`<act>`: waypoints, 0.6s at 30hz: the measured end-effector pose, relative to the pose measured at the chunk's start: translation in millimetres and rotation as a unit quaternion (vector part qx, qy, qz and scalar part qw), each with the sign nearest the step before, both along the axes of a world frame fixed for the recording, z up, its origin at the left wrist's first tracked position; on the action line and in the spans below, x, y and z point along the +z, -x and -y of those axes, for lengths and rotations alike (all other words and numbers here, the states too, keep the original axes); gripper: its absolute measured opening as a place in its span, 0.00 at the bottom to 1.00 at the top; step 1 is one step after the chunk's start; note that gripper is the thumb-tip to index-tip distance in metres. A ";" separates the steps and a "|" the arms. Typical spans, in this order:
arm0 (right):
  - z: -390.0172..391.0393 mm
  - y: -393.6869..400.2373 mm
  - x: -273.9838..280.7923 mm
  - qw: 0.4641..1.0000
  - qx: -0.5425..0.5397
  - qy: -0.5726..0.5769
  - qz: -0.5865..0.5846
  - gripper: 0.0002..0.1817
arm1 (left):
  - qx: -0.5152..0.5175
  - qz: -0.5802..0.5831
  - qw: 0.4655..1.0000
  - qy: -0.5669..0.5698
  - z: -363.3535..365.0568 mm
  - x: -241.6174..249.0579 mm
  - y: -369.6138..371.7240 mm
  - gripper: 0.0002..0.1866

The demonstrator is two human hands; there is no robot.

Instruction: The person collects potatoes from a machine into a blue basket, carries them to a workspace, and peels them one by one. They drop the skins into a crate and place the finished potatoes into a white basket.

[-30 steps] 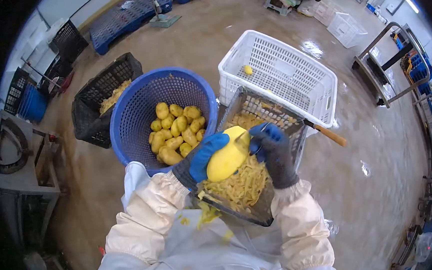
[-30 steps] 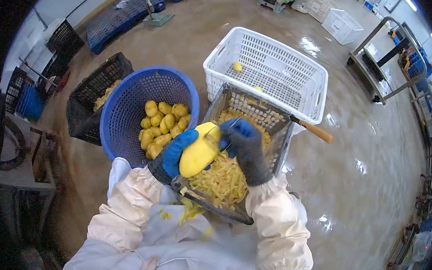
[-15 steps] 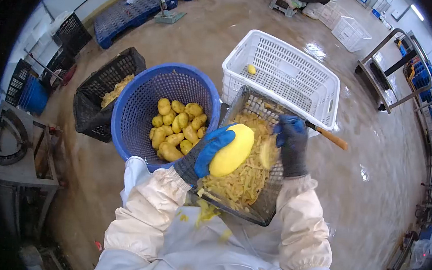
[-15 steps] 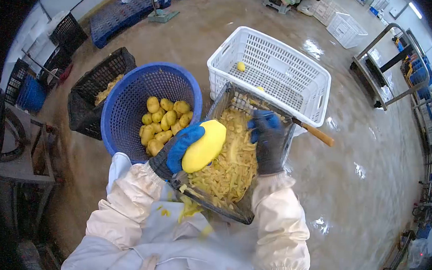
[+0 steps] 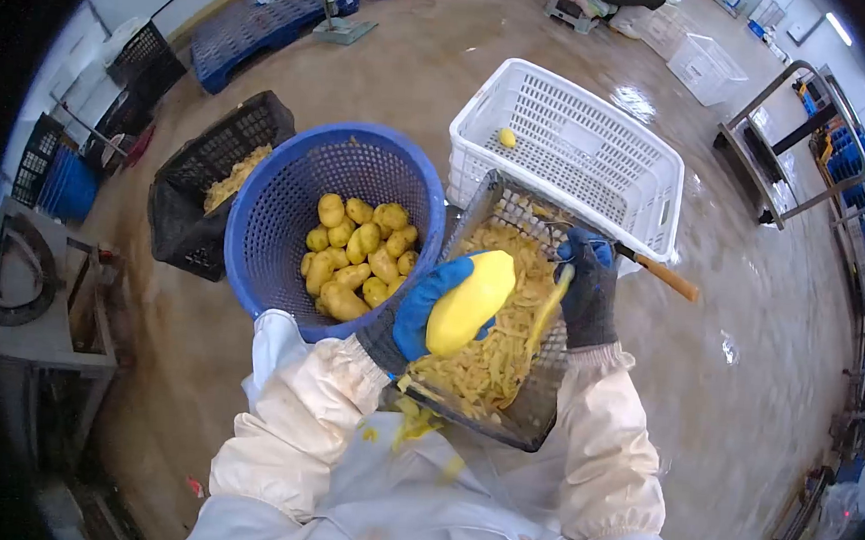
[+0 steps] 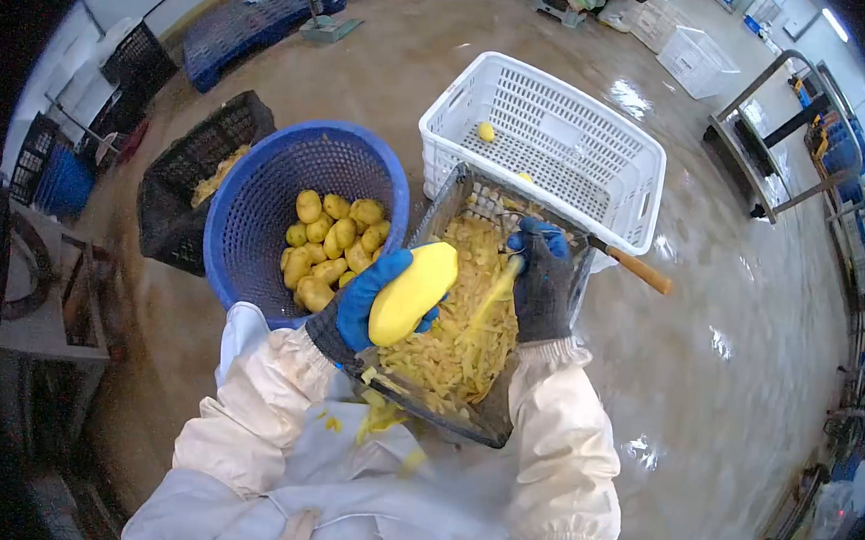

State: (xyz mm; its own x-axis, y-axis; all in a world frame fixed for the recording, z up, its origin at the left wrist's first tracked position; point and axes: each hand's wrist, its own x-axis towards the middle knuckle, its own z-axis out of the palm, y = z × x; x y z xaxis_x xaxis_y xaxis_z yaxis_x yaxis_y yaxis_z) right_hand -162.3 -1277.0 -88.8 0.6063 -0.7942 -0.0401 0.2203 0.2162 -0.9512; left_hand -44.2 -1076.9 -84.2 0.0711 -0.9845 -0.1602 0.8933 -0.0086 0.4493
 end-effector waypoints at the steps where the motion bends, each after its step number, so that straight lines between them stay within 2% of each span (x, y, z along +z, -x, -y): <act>1: -7.8 1.7 5.2 0.999 0.036 -0.011 0.010 0.07 | 0.024 -0.044 0.998 0.027 1.9 -9.2 -2.0 0.25; 2: -29.2 0.1 29.8 0.997 0.079 -0.020 0.018 0.07 | 0.029 -0.044 0.998 0.031 4.8 -8.1 -3.4 0.25; 4: -74.6 5.4 46.9 0.982 0.186 0.006 -0.041 0.09 | 0.123 -0.098 0.987 0.022 8.5 -5.9 -6.6 0.25; 5: -88.6 5.7 50.9 0.969 0.238 0.034 -0.049 0.08 | 0.090 -0.028 0.992 0.078 0.6 -4.0 -10.5 0.25; 6: -95.7 6.3 53.0 0.955 0.285 0.062 -0.057 0.08 | 0.088 -0.026 0.993 0.076 0.6 -3.1 -8.7 0.25; 8: -60.5 0.3 45.1 0.981 0.181 -0.045 -0.056 0.07 | 0.069 -0.078 0.994 -0.041 3.0 1.7 -1.2 0.24; 9: -37.2 -0.1 29.0 0.994 0.104 -0.022 -0.007 0.07 | 0.076 0.162 0.976 -0.121 -3.1 -10.5 -0.9 0.24; 10: -12.6 -1.6 9.8 0.995 0.045 -0.084 0.023 0.07 | 0.075 0.164 0.976 -0.119 -3.0 -8.0 -0.8 0.24; 11: -15.8 -0.7 11.8 0.998 0.033 0.052 0.005 0.07 | 0.043 0.013 0.997 -0.064 -1.1 -3.4 -2.5 0.24; 12: -26.8 -0.9 22.1 0.982 0.018 0.188 -0.015 0.07 | 0.008 -0.138 0.990 -0.010 1.5 0.1 -5.5 0.24; 13: -42.8 3.9 34.0 0.993 0.101 0.057 -0.017 0.08 | 0.008 -0.126 0.992 0.005 4.0 -1.3 -9.0 0.25; 14: -56.7 6.6 51.6 0.980 0.184 -0.075 -0.019 0.08 | 0.007 -0.125 0.992 0.008 4.2 -1.3 -8.3 0.25; 16: -36.9 3.9 34.6 0.978 0.178 -0.089 -0.062 0.09 | 0.005 -0.004 1.000 0.023 0.6 -0.5 -2.4 0.26; 18: 1.1 6.7 -4.1 0.993 0.013 0.121 0.002 0.10 | -0.025 0.019 0.999 0.037 4.3 11.0 1.1 0.29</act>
State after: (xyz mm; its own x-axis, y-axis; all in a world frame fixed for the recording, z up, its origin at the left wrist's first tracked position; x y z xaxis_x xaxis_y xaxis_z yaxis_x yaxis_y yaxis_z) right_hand -169.0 -1278.1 -92.9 0.6262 -0.7648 0.1517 0.2211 -0.0123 -0.9752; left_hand -45.3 -1081.2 -73.3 0.0267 -0.9960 -0.0851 0.8745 -0.0180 0.4846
